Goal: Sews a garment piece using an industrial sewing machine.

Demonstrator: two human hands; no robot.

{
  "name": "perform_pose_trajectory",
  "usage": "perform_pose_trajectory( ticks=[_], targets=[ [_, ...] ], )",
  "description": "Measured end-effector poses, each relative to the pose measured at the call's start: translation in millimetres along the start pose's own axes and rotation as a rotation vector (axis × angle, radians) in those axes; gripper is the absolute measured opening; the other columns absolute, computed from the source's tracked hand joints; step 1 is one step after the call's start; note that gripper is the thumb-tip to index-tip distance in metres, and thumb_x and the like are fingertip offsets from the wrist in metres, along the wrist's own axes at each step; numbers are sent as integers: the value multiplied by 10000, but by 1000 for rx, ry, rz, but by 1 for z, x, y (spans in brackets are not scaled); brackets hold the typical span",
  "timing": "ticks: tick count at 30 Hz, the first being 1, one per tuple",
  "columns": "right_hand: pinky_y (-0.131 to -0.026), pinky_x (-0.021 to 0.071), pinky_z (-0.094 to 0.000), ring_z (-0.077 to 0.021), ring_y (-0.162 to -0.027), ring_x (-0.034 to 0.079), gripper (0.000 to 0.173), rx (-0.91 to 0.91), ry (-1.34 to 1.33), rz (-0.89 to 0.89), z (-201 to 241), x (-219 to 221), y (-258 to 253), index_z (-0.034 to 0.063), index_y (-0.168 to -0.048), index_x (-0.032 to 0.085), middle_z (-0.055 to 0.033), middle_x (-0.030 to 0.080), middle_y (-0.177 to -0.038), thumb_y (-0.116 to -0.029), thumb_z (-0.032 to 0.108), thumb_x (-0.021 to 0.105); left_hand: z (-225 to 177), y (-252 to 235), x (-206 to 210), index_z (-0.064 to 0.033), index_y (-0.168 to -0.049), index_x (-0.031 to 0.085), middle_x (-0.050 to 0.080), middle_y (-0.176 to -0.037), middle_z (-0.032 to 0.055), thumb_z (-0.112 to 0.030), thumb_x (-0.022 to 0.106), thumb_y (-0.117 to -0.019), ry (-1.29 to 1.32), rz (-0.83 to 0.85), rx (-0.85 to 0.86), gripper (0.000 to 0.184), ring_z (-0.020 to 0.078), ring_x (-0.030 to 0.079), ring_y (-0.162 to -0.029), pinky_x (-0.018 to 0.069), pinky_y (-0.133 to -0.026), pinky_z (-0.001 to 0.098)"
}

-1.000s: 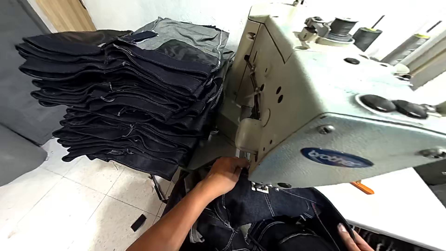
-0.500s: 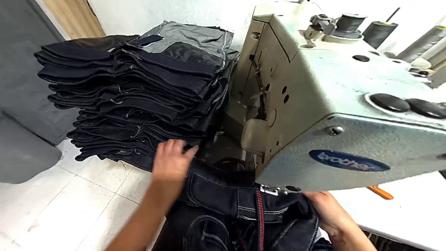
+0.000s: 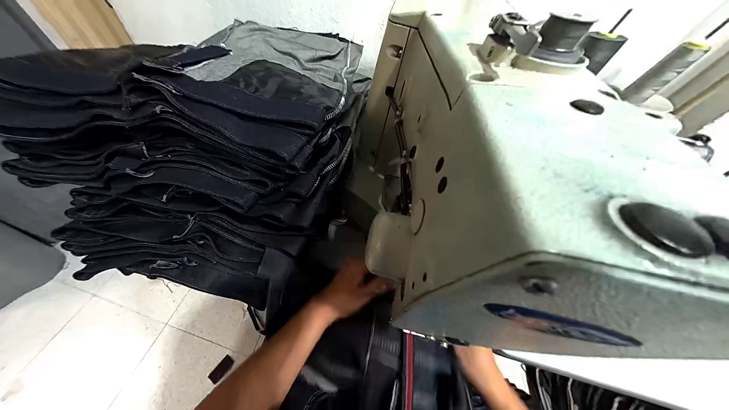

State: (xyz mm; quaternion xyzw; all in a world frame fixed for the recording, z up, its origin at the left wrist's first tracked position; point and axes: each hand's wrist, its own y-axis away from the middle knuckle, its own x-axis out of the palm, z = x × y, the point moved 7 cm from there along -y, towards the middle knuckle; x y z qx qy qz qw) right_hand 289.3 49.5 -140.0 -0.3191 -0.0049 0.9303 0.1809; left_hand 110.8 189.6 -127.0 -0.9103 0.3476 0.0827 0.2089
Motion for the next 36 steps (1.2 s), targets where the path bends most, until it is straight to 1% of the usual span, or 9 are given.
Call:
perform_pose_trajectory(
  ticks=[3, 5, 8, 12, 15, 18, 26, 32, 36],
  targets=[
    [-652, 557, -297, -124, -675, 681, 427, -284, 101, -11, 13, -5, 45, -55, -926, 692, -142, 691, -736, -1038, 325, 534, -26, 43, 7, -37, -768, 674, 669, -771, -76, -296, 700, -932, 287, 72, 23, 308, -78, 607, -797, 509, -761, 170],
    [-723, 592, -440, -294, -824, 718, 317, -389, 287, -62, 32, -24, 60, -10, -1080, 713, -208, 713, -924, -1000, 287, 637, -34, 49, 4, -23, -829, 718, 727, -852, -34, -285, 740, -917, 270, 83, 87, 278, -42, 657, -877, 555, -831, 208],
    [-914, 498, -397, -269, -988, 620, 164, -656, 402, -54, 76, -34, 83, 236, -1170, 677, -113, 625, -992, -1022, 225, 607, -48, 43, -4, -4, -897, 753, 753, -909, 19, -242, 778, -898, 103, 41, 97, 239, -1, 688, -930, 571, -890, 234],
    [-944, 436, -342, -229, -955, 572, 259, -879, 531, 94, 99, 0, 107, 294, -1290, 628, -72, 577, -1002, -1076, 227, 497, -52, 48, -1, -31, -857, 746, 730, -859, 20, -314, 759, -905, 8, 30, 18, 287, 16, 668, -875, 555, -834, 244],
    [-803, 480, -375, -273, -808, 578, 267, -818, 558, -215, 110, -17, 88, 103, -1266, 641, -113, 593, -866, -1022, 99, 534, -56, 50, 1, -18, -792, 706, 696, -787, 36, -330, 766, -896, -7, 41, 49, 335, 37, 633, -793, 518, -763, 247],
    [-852, 427, -312, -250, -916, 545, 205, -753, 545, -380, 113, -34, 71, 179, -1148, 720, -120, 570, -922, -995, 106, 605, -61, 52, 2, -19, -762, 689, 674, -748, 43, -356, 766, -896, -66, 50, 85, 370, 60, 620, -753, 501, -715, 253],
    [-794, 523, -210, -170, -868, 688, 181, -715, 498, -286, 136, -31, 61, 75, -967, 759, -123, 734, -904, -993, 167, 605, -61, 50, -1, -27, -813, 732, 713, -821, 67, -396, 756, -896, -150, 43, 74, 379, 116, 666, -851, 525, -806, 319],
    [-585, 606, -190, -7, -680, 697, 141, -229, -195, 147, 105, -19, 39, 31, -1045, 689, 47, 742, -851, -941, 123, 668, -64, 53, -4, -78, -838, 746, 721, -867, 24, -463, 761, -873, -256, -13, 35, 387, 136, 665, -925, 507, -886, 380],
    [-755, 527, -108, 51, -843, 646, 112, -359, 10, 16, 98, -21, 32, 150, -909, 769, 44, 721, -888, -882, 248, 720, -92, 64, -10, -102, -1072, 721, 691, -1086, 95, -503, 751, -854, -604, -216, 78, 457, 275, 653, -1082, 535, -938, 474]
  ],
)
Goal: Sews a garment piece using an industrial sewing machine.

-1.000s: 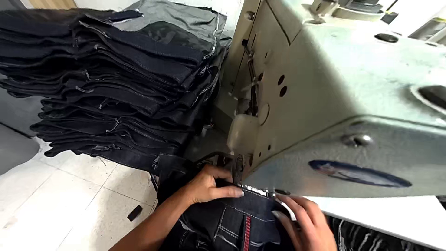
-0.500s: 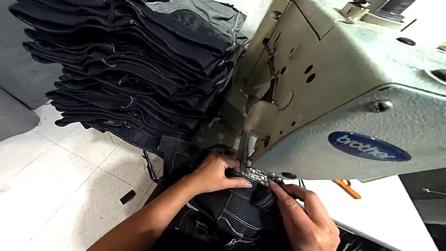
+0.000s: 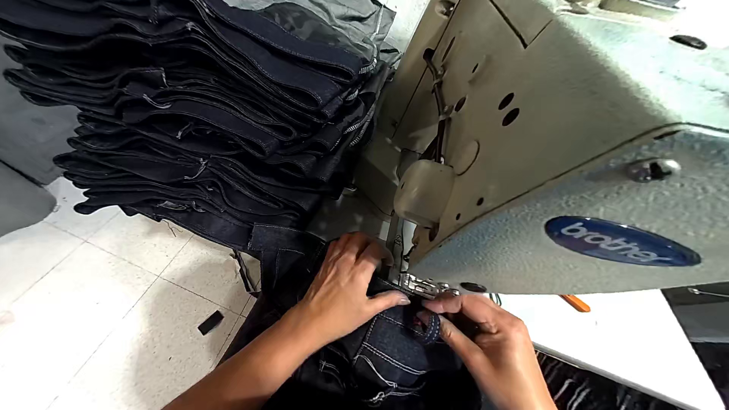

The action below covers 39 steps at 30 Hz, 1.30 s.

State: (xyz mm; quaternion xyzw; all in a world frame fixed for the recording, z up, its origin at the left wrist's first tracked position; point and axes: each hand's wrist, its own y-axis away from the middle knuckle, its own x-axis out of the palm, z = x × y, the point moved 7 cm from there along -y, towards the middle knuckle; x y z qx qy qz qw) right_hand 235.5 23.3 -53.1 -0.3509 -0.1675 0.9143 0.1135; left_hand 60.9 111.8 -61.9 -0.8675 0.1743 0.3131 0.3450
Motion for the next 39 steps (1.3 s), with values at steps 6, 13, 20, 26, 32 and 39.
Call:
perform_pose_trajectory(
  ticks=[6, 13, 20, 26, 32, 39],
  targets=[
    [-860, 485, -115, 29, -931, 650, 108, -96, 110, -101, -1, 0, -1, 182, -898, 776, 30, 745, -893, -893, 274, 720, -43, 37, 2, 31, -1182, 659, 732, -840, 104, -171, 660, -987, 588, 289, -317, 281, 145, 712, -630, 611, -572, 306],
    [-854, 510, -150, -91, -914, 666, 140, -328, 311, -209, 21, 7, 8, 124, -926, 734, -45, 710, -880, -976, 98, 605, -28, 48, 26, -14, -884, 668, 760, -832, 48, -128, 711, -951, 924, 176, -622, 139, 119, 758, -721, 649, -677, 286],
    [-919, 491, -192, -154, -1012, 611, 369, -284, 350, -55, 6, 6, 19, 213, -1160, 725, -94, 636, -1026, -991, 0, 476, -29, 43, 16, -10, -935, 635, 668, -669, 40, -191, 764, -897, 405, 48, -243, 226, 96, 682, -556, 588, -528, 240],
    [-736, 554, -277, -137, -861, 673, 368, -195, 204, -9, -19, 2, 20, 323, -1248, 708, -55, 692, -968, -1054, 159, 441, -41, 41, 10, -196, -1214, 702, 717, -1240, -13, -205, 525, -1061, -162, -47, 682, 234, 187, 622, -1164, 430, -1045, 357],
    [-712, 546, -166, 59, -767, 641, 319, 180, -224, 39, -75, -11, 40, 70, -1032, 701, 64, 712, -842, -1021, 368, 586, -34, 31, 13, -214, -1232, 711, 718, -1257, -34, -358, 582, -1043, -114, 7, 587, 270, 177, 632, -1143, 471, -998, 313],
    [-763, 517, -106, 115, -823, 626, 349, 121, -159, -23, -65, -20, 21, 59, -918, 716, 53, 717, -854, -1040, 339, 547, -40, 31, 12, -210, -1190, 736, 736, -1226, -42, -350, 577, -1045, -186, -44, 510, 257, 162, 644, -1110, 477, -947, 284]
  ],
)
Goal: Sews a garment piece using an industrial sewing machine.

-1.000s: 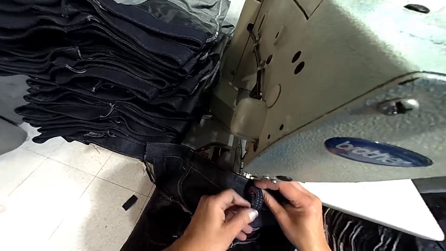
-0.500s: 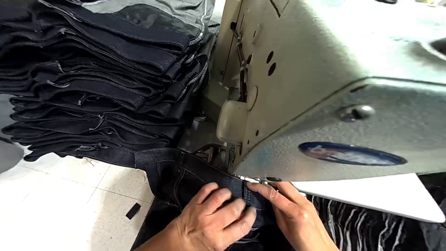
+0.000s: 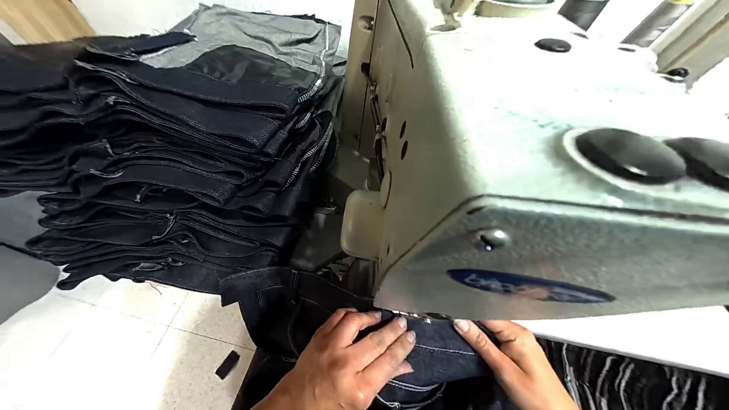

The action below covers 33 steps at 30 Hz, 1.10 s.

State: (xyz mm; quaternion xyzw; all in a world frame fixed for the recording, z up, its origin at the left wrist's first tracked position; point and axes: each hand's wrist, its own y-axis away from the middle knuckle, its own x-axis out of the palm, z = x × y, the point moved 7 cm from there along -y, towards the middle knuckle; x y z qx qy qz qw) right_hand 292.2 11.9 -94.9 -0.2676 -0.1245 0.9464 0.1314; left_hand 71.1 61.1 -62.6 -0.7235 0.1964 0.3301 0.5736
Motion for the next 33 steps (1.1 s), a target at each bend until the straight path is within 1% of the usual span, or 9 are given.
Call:
perform_pose_trajectory(
  ticks=[5, 9, 12, 14, 16, 19, 25, 29, 33],
  targets=[
    [-827, 520, -128, 101, -871, 637, 318, 12, 31, 40, -1, -2, 5, 9, -930, 719, -6, 735, -874, -1029, 270, 566, 0, 0, -1, -229, -1192, 743, 727, -1247, -66, -346, 589, -1039, 29, 19, 8, 246, 146, 626, -1136, 451, -968, 277],
    [-795, 521, -136, 75, -828, 645, 312, 15, 59, 76, 0, -3, 7, -8, -928, 716, -44, 732, -847, -1023, 262, 592, 7, 1, -1, -231, -1214, 739, 705, -1296, -74, -322, 595, -1039, 146, 71, 9, 244, 138, 601, -1181, 424, -1000, 277],
    [-786, 526, -158, 47, -817, 653, 345, -11, 82, 87, 2, -4, 7, -3, -937, 720, -65, 734, -842, -1031, 302, 591, 19, 2, -5, -224, -1144, 772, 733, -1241, -68, -346, 586, -1037, 323, 116, -41, 247, 125, 602, -1213, 420, -1032, 262],
    [-758, 520, -146, 58, -794, 644, 367, -28, 92, 65, 0, -5, 6, 10, -930, 721, -48, 729, -823, -1033, 334, 583, 30, 3, -11, -161, -1084, 774, 759, -1163, -25, -314, 602, -1036, 489, 114, -74, 235, 121, 620, -1231, 442, -1079, 264],
    [-729, 518, -122, 83, -781, 639, 380, -43, 92, 39, -4, -6, 7, 52, -941, 727, -3, 730, -821, -1037, 385, 572, 43, 3, -21, -117, -1038, 769, 769, -1096, 8, -280, 621, -1031, 565, 60, -114, 220, 123, 656, -1186, 495, -1059, 277],
    [-637, 478, -114, 84, -692, 599, 408, -65, 101, 14, -3, -3, 8, 81, -928, 703, 18, 684, -744, -1045, 436, 539, 65, 6, -34, -123, -1011, 758, 770, -1037, -10, -292, 623, -1030, 521, 19, -197, 217, 81, 687, -1104, 545, -993, 247],
    [-595, 469, -157, 44, -649, 587, 436, -46, 123, 12, -6, -2, 13, 92, -905, 690, 9, 655, -707, -1050, 464, 512, 84, 14, -45, -134, -991, 769, 775, -989, -23, -306, 617, -1031, 439, 50, -250, 234, 48, 694, -1052, 544, -959, 210],
    [-596, 483, -195, 6, -653, 605, 449, -20, 143, 0, -9, -3, 18, 91, -917, 701, -5, 664, -717, -1050, 473, 506, 83, 12, -45, -105, -987, 778, 778, -994, -1, -277, 634, -1020, 416, 75, -306, 227, 57, 692, -1067, 535, -981, 217],
    [-635, 516, -215, -3, -698, 636, 449, 42, 121, -7, -13, -3, 20, 90, -953, 720, -2, 694, -768, -1027, 491, 532, 75, 4, -40, -88, -968, 782, 773, -984, 13, -229, 676, -976, 306, -10, -442, 177, 57, 687, -1071, 524, -990, 211]
  ],
)
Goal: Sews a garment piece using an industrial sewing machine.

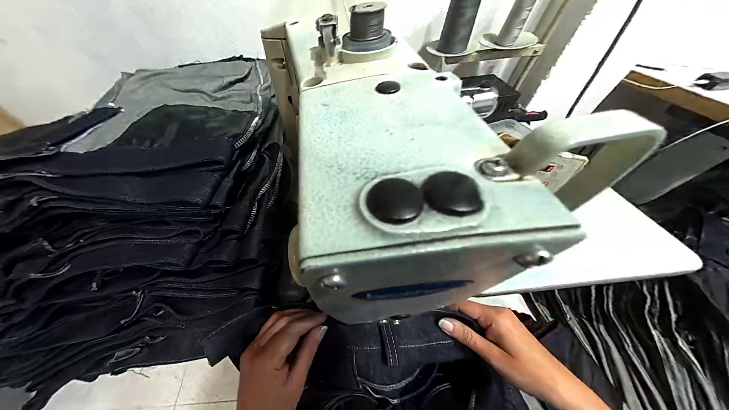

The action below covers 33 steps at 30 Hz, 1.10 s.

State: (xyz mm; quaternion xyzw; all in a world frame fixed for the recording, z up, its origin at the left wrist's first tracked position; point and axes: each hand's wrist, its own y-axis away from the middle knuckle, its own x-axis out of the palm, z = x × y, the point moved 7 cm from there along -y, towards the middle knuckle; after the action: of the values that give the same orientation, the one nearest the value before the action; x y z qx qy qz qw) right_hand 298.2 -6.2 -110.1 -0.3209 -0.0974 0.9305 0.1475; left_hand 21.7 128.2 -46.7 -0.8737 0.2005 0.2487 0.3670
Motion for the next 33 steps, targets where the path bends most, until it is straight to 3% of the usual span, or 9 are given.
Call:
perform_pose_trajectory(
  ticks=[5, 8, 11, 13, 15, 18, 22, 28, 33],
  targets=[
    [-729, 549, -203, 33, -798, 658, 433, 98, -126, 28, 2, 7, -3, 102, -1025, 728, 36, 724, -873, -971, 514, 606, -7, -1, 44, 28, -1159, 715, 724, -1159, 199, -385, 585, -997, -136, 152, -216, 462, 374, 666, -1162, 478, -1039, 592],
    [-678, 529, -197, 35, -746, 641, 421, 81, -131, 9, 0, 11, -2, 100, -980, 735, 34, 710, -817, -999, 488, 574, -1, 4, 65, 101, -1292, 581, 726, -1108, 178, -339, 514, -1032, 28, 272, -407, 516, 242, 703, -1079, 543, -977, 456],
    [-709, 525, -162, 67, -772, 637, 390, 43, -147, -49, -1, 10, -6, 93, -952, 739, 44, 713, -825, -1030, 426, 551, 0, 1, 67, 125, -1280, 555, 741, -1087, 117, -208, 527, -1017, 206, 155, -369, 426, 72, 702, -1036, 563, -950, 287],
    [-738, 540, -195, 61, -787, 640, 324, 85, -121, -116, -1, 4, -21, 99, -946, 753, 61, 713, -829, -1003, 367, 580, 5, -10, 67, 128, -1196, 639, 725, -1074, 192, -110, 558, -952, 160, 78, -389, 350, 170, 688, -1073, 525, -980, 337],
    [-710, 522, -232, 49, -749, 613, 219, 157, -116, -155, -4, 0, -38, 110, -921, 741, 80, 676, -786, -960, 281, 609, 13, -23, 71, 162, -1221, 618, 663, -1205, 285, -31, 610, -925, 166, 182, -549, 353, 272, 609, -1208, 438, -1083, 374],
    [-685, 492, -138, 120, -717, 575, 154, 176, -142, -140, -2, -7, -56, 144, -911, 723, 137, 643, -753, -960, 254, 627, 13, -38, 67, 148, -1115, 671, 701, -1109, 250, -2, 661, -891, 184, 277, -472, 270, 223, 655, -1096, 481, -1010, 342],
    [-692, 473, -88, 162, -725, 557, 181, 138, -149, -148, 6, -6, -54, 107, -902, 715, 147, 636, -752, -960, 252, 623, 4, -34, 62, 87, -957, 736, 740, -965, 210, 5, 649, -868, 89, 163, -248, 149, 278, 713, -989, 536, -941, 436],
    [-733, 470, -68, 174, -767, 563, 186, 129, -197, -126, 3, -6, -52, 101, -893, 712, 141, 647, -775, -972, 247, 630, -5, -34, 59, 38, -886, 743, 740, -887, 186, -53, 678, -836, -39, 68, -132, 122, 306, 734, -895, 576, -843, 469],
    [-742, 473, -52, 188, -783, 571, 208, 77, -190, -136, 7, -7, -48, 116, -903, 723, 155, 662, -787, -986, 270, 611, -10, -36, 56, 40, -869, 737, 737, -867, 188, -32, 667, -831, -44, 161, -80, 107, 304, 735, -873, 577, -825, 462]
  ],
)
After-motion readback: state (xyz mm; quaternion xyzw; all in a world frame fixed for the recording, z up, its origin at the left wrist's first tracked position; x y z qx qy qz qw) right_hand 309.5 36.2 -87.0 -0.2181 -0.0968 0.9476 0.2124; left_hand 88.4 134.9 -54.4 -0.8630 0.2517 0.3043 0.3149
